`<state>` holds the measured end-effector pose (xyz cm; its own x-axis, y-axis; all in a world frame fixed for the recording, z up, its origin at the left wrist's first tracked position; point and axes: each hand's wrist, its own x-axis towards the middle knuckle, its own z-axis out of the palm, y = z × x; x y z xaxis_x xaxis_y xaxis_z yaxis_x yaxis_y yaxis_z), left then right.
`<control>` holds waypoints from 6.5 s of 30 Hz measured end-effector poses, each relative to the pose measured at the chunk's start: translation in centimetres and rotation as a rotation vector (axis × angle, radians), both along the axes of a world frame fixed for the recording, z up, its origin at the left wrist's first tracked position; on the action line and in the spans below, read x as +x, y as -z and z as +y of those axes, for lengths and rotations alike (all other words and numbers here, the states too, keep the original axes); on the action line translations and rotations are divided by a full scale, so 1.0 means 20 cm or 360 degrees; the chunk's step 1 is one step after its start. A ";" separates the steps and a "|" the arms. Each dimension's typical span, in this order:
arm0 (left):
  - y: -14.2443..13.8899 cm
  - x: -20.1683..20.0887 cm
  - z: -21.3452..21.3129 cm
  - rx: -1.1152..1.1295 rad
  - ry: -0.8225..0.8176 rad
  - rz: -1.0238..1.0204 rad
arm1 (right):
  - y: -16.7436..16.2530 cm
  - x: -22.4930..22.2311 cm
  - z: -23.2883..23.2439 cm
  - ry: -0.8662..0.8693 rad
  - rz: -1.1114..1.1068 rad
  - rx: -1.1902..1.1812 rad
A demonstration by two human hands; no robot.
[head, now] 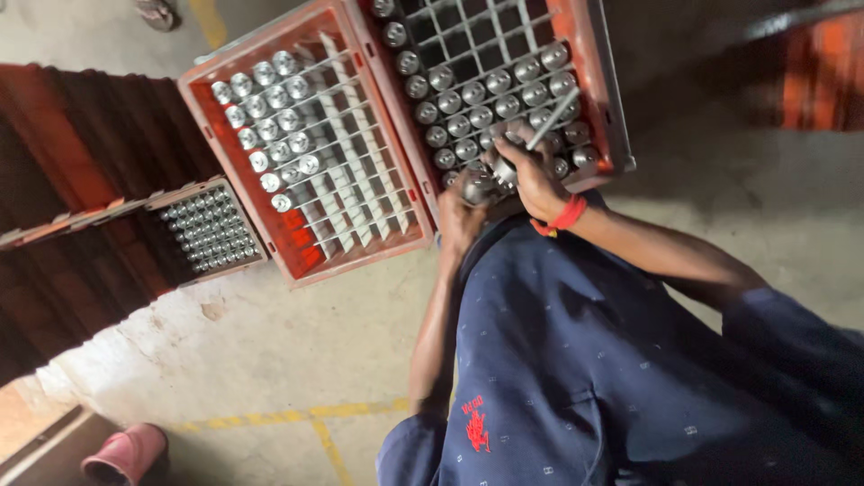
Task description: The person transfers small cylindrical metal objects from a partially filled crate to an empty crate using a handheld tool. The person repeatedly scoops the objects and places them into the empty crate until it is full, then lifts the filled crate.
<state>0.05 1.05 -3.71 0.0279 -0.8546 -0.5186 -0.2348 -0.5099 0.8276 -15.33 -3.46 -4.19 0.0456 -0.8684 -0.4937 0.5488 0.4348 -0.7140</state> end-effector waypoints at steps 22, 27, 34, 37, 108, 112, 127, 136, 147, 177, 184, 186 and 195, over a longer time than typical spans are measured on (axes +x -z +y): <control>0.09 -0.05 -0.69 -0.0653 0.0417 -0.1186 | 0.26 -0.84 -0.25 0.0579 -0.0232 0.0056; 0.18 0.01 -0.68 -0.1271 0.0415 -0.1268 | 0.31 -0.79 -0.17 0.0494 -0.0188 0.0060; 0.22 0.47 -0.30 -0.0987 -0.0205 -0.1218 | 0.46 -0.78 -0.02 0.0331 -0.0274 0.0368; 0.18 0.94 -0.11 -0.1010 -0.0558 -0.1874 | 0.46 -0.76 0.03 0.0276 -0.0318 0.0219; 0.14 1.15 -0.33 -0.0683 -0.0261 -0.1869 | 0.35 -0.42 0.05 0.0168 -0.0064 0.0176; -0.02 1.19 -0.23 -0.0936 -0.0267 -0.1843 | 0.34 -0.34 0.09 0.0132 -0.0035 0.0221; 0.17 0.09 0.05 -0.0535 -0.0225 -0.0122 | 0.01 -0.02 -0.02 -0.0113 0.0063 0.0042; 0.03 -0.31 0.00 -0.0335 0.0315 -0.0521 | 0.01 -0.17 0.01 -0.0328 0.0416 -0.0537; 0.00 -0.38 -0.36 -0.0266 0.0467 -0.0645 | 0.29 -0.77 -0.29 0.0386 -0.0228 0.0043; 0.00 1.31 -0.23 -0.0658 -0.0336 -0.1717 | 0.35 -0.48 0.06 0.0126 -0.0143 0.0196; -0.22 1.11 -0.05 -0.1367 -0.0871 -0.0242 | 0.31 -0.33 0.11 0.0003 0.0020 0.0282; -0.12 0.86 -0.11 -0.0735 -0.1013 0.0201 | 0.27 -0.22 0.07 -0.0001 0.0013 0.0266; 0.04 -0.09 -0.01 -0.0387 0.0081 -0.0435 | -0.02 -0.01 -0.10 -0.0046 0.0092 -0.0111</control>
